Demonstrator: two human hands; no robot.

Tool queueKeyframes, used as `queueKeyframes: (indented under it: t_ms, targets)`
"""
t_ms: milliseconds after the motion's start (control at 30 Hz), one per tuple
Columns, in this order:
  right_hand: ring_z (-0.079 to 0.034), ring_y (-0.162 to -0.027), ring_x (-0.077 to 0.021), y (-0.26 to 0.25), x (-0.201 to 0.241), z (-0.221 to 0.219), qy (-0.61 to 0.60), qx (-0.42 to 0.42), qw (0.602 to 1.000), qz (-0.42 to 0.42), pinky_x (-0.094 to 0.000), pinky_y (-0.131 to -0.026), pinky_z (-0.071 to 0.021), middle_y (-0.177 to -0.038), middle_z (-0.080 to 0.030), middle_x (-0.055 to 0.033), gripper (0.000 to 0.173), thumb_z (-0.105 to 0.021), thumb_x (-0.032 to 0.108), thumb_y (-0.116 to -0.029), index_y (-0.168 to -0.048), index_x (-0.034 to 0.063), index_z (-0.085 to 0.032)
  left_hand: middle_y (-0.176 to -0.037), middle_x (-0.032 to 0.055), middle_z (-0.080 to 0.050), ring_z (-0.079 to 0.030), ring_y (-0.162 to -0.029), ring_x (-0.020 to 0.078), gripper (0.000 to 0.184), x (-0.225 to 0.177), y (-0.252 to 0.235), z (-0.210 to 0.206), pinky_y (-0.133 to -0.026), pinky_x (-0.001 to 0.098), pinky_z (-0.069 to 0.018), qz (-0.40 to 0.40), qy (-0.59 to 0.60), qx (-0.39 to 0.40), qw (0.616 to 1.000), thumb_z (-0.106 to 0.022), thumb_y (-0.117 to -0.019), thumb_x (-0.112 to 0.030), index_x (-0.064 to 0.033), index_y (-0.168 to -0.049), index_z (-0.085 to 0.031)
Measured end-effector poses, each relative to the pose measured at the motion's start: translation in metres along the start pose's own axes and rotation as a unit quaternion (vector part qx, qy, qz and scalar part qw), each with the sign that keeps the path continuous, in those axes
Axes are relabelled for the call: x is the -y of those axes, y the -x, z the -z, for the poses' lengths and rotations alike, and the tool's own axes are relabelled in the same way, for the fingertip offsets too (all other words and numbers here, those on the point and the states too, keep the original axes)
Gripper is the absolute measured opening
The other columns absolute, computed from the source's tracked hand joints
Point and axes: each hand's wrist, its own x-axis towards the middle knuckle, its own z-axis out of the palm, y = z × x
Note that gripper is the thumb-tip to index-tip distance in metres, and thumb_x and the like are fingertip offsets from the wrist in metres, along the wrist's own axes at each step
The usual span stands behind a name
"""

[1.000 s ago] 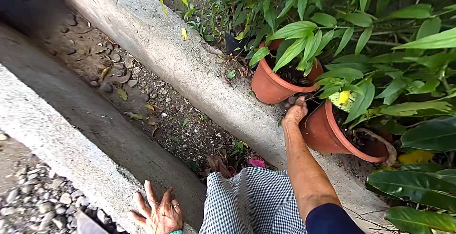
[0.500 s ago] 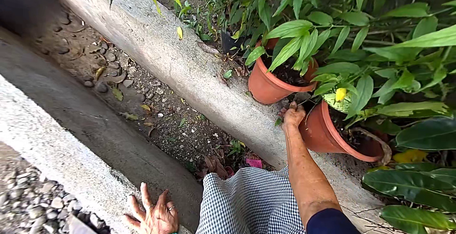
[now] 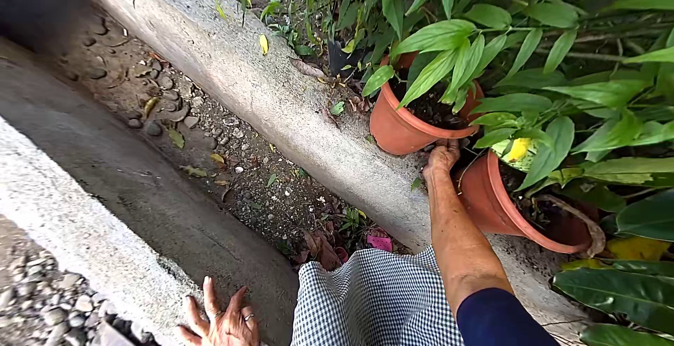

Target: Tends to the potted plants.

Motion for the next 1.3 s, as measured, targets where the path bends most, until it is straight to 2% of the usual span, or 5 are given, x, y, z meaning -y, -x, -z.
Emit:
queueKeyframes:
  t_ms: [333,733,867,1100,1300]
  targets:
    - [-0.060,-0.101,-0.0107,-0.004,-0.006,0.019,-0.083,0.100,0.992,0.009,-0.0281,-0.088,-0.0532,-0.120,-0.058,-0.0076,0.032,-0.049,0.003,-0.1063,-0.138,-0.0004,-0.048,-0.160,0.0341,-0.031,-0.013,-0.145,0.0688,0.045,0.002,0.000,0.000,-0.110,0.0825,-0.0041,-0.004,-0.009,0.007,1.000,-0.041,-0.0930,-0.028,-0.0106,-0.107,-0.080]
    - [-0.061,-0.090,-0.0176,-0.002,0.007,-0.006,0.007,-0.007,1.000,-0.013,-0.0348,-0.077,-0.0547,-0.113,-0.058,-0.0153,0.035,-0.036,0.019,-0.1131,-0.137,-0.0016,-0.050,-0.159,0.0335,-0.033,-0.015,-0.145,0.0689,0.046,0.003,0.000,-0.001,-0.110,0.0826,-0.0059,-0.004,-0.011,0.001,1.000,-0.039,-0.0920,-0.028,-0.0120,-0.104,-0.080]
    - [-0.056,-0.130,-0.0211,0.000,0.003,-0.014,0.112,-0.082,0.990,0.037,-0.0358,-0.112,-0.0410,-0.134,-0.063,-0.0204,0.037,-0.043,0.014,-0.1085,-0.135,-0.0057,-0.059,-0.159,0.0323,-0.035,-0.016,-0.145,0.0683,0.047,0.003,-0.001,-0.002,-0.110,0.0823,-0.0058,-0.005,-0.012,-0.007,1.000,-0.038,-0.0929,-0.031,-0.0129,-0.103,-0.081]
    - [-0.058,-0.087,-0.0141,0.023,0.002,0.003,0.066,-0.119,0.990,0.029,-0.0338,-0.082,-0.0490,-0.101,-0.061,-0.0104,0.038,-0.037,0.023,-0.1123,-0.122,-0.0027,-0.062,-0.159,0.0339,-0.033,-0.014,-0.145,0.0684,0.041,-0.001,-0.001,-0.001,-0.110,0.0818,-0.0053,-0.001,-0.004,-0.001,1.000,-0.043,-0.0919,-0.024,-0.0099,-0.104,-0.080]
    - [-0.061,-0.067,-0.0208,0.122,-0.014,0.035,0.216,0.089,0.970,0.073,-0.0421,-0.068,-0.0551,-0.084,-0.060,-0.0133,0.043,-0.032,0.028,-0.1131,-0.115,-0.0059,-0.060,-0.160,0.0311,-0.034,-0.014,-0.146,0.0674,0.045,0.004,0.000,-0.007,-0.110,0.0821,-0.0064,0.000,-0.004,-0.008,1.000,-0.040,-0.0919,-0.028,-0.0116,-0.102,-0.080]
